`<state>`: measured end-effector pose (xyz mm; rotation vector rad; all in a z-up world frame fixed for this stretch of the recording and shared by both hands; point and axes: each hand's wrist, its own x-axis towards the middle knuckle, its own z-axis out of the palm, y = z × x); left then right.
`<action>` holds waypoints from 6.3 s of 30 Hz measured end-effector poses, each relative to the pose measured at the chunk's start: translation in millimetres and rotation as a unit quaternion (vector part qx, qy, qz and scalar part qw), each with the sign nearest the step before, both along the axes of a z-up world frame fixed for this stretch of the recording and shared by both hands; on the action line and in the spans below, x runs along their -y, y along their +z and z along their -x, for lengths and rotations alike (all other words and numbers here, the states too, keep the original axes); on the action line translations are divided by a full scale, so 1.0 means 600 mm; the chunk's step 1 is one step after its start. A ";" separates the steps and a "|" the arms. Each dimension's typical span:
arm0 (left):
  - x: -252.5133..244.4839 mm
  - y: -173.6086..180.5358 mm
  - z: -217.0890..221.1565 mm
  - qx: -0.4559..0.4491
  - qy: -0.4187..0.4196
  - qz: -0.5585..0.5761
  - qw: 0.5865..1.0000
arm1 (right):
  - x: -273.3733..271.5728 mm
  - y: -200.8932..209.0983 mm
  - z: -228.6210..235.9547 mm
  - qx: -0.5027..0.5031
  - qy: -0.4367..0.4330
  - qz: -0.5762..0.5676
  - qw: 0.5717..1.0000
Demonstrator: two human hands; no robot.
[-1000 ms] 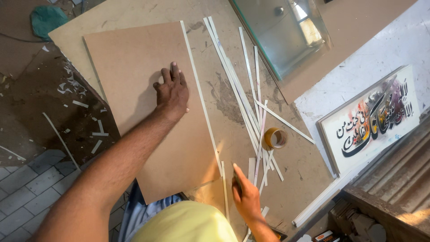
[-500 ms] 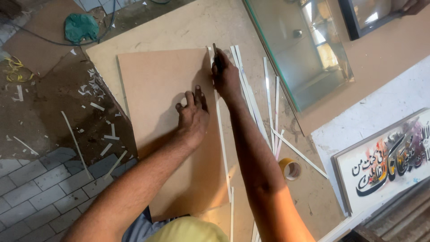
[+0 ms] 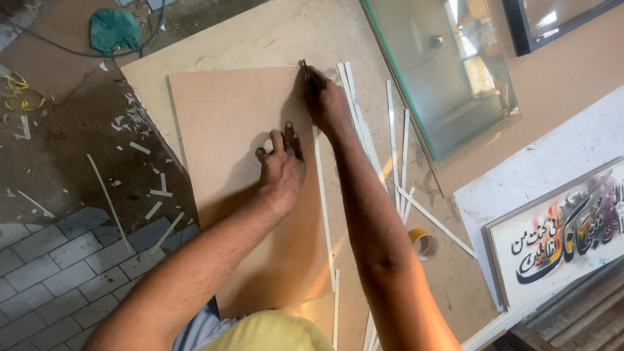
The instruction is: The person trims the edges of rectangular cardboard sheets using a utility knife and a straightedge. They repeatedly align the straightedge, cut along the edge, and stack the trimmed sheets on the table.
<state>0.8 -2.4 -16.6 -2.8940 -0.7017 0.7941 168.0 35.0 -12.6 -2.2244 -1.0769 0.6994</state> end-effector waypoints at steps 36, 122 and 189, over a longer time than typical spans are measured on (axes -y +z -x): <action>0.213 -0.031 0.258 0.381 0.141 0.061 0.912 | 0.756 0.079 0.370 -0.228 -0.288 0.015 0.930; 0.173 -0.126 0.489 0.385 0.548 0.555 0.493 | 1.023 0.201 -0.007 0.039 -0.591 -0.666 0.454; 0.399 0.319 0.130 0.207 -0.261 0.639 0.694 | 0.767 0.322 0.738 0.171 -0.707 -0.259 0.636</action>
